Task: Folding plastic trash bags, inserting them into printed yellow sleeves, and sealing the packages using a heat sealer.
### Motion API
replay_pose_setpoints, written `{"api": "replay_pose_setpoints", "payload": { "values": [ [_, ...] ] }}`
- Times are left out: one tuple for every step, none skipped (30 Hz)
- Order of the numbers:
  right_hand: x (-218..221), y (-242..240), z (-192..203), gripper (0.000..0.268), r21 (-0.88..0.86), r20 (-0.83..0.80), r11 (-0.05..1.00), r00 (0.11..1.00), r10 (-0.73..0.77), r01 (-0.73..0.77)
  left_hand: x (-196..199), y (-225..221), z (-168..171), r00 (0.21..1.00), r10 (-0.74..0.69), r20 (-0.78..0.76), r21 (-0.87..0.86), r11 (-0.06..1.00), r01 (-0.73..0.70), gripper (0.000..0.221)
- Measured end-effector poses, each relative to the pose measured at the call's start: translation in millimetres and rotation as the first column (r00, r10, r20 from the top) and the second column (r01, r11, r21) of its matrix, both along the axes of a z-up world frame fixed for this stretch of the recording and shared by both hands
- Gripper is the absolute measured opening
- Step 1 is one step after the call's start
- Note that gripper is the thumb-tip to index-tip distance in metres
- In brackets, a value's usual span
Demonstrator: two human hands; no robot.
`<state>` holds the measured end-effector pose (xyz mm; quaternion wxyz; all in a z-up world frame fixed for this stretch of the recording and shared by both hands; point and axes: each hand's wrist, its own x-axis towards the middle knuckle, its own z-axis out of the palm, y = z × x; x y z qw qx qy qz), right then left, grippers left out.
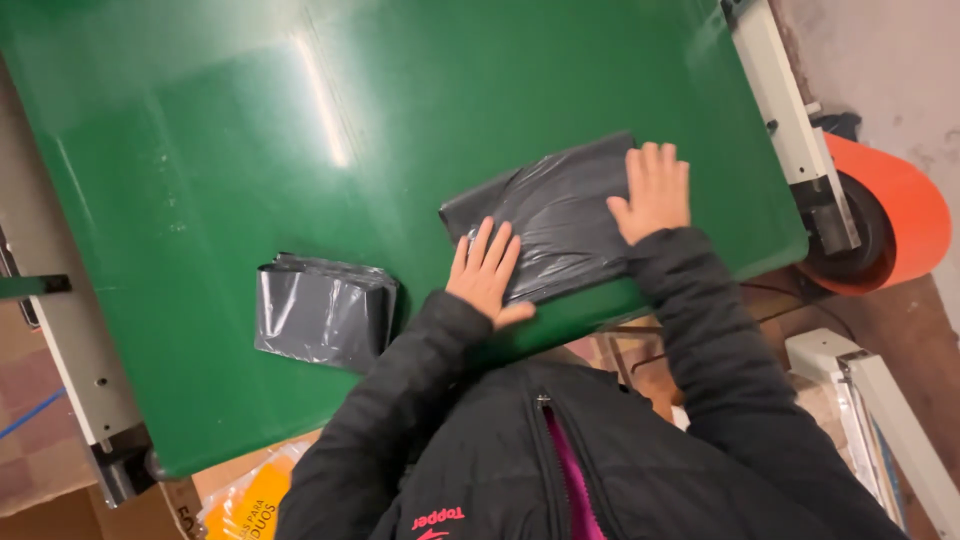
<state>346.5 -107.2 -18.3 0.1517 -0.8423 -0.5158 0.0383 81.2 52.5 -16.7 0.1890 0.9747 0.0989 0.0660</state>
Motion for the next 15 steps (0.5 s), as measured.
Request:
{"api": "replay_pose_setpoints", "payload": {
  "values": [
    [-4,-7,10,0.074,-0.053,0.097,0.997,0.993,-0.06,0.065,-16,-4,0,1.0,-0.018,0.017,0.026,1.0,0.018,0.099],
    [-8,-14,19,0.071,-0.097,0.196,0.986,0.974,-0.114,0.135,-30,-8,0,0.999,-0.036,0.034,0.052,0.998,0.034,0.096],
    [-28,-3,30,0.071,-0.095,0.205,0.986,0.972,-0.114,0.136,-27,-8,-11,0.998,-0.036,0.043,0.052,0.998,0.034,0.096],
    [-49,8,40,0.072,-0.059,0.067,0.997,0.997,0.048,-0.044,-23,-8,-22,0.996,-0.065,-0.06,0.089,0.994,0.07,0.073],
    [-79,14,48,0.073,-0.004,-0.087,0.977,0.973,0.214,-0.215,-30,-15,-32,0.979,-0.093,-0.183,0.109,0.987,0.114,0.051],
    [-102,5,34,0.073,-0.011,-0.101,0.977,0.972,0.212,-0.214,-27,-21,-29,0.976,-0.096,-0.194,0.097,0.988,0.117,0.051],
    [-122,-1,22,0.076,0.06,-0.095,0.958,0.953,0.286,-0.282,-20,-24,-26,0.942,-0.147,-0.303,0.033,0.986,0.165,0.033],
    [-142,-6,10,0.078,0.131,-0.084,0.929,0.93,0.358,-0.346,-14,-27,-22,0.892,-0.202,-0.404,-0.036,0.978,0.205,0.018],
    [-143,-14,1,0.078,0.135,-0.075,0.93,0.933,0.353,-0.341,1,-25,-7,0.894,-0.204,-0.399,-0.028,0.977,0.211,0.018],
    [-143,-22,-9,0.072,0.211,-0.077,0.925,0.938,0.338,-0.315,16,-24,7,0.897,-0.302,-0.323,-0.173,0.951,0.258,0.019],
    [-149,-35,-18,0.066,0.281,-0.09,0.916,0.943,0.322,-0.286,25,-27,22,0.889,-0.391,-0.238,-0.32,0.896,0.308,0.019],
    [-146,-46,-21,0.066,0.279,-0.092,0.919,0.944,0.316,-0.28,42,-17,21,0.887,-0.396,-0.237,-0.323,0.893,0.313,0.019],
    [-147,-63,-24,0.056,0.289,-0.201,0.921,0.925,0.324,-0.26,54,-12,20,0.872,-0.48,-0.102,-0.503,0.781,0.371,0.022],
    [-149,-81,-27,0.046,0.297,-0.308,0.925,0.893,0.328,-0.237,65,-7,18,0.849,-0.527,0.048,-0.651,0.628,0.427,0.026],
    [-143,-91,-43,0.046,0.297,-0.303,0.924,0.894,0.33,-0.241,85,16,-32,0.85,-0.525,0.052,-0.648,0.629,0.429,0.026]
  ]
}}
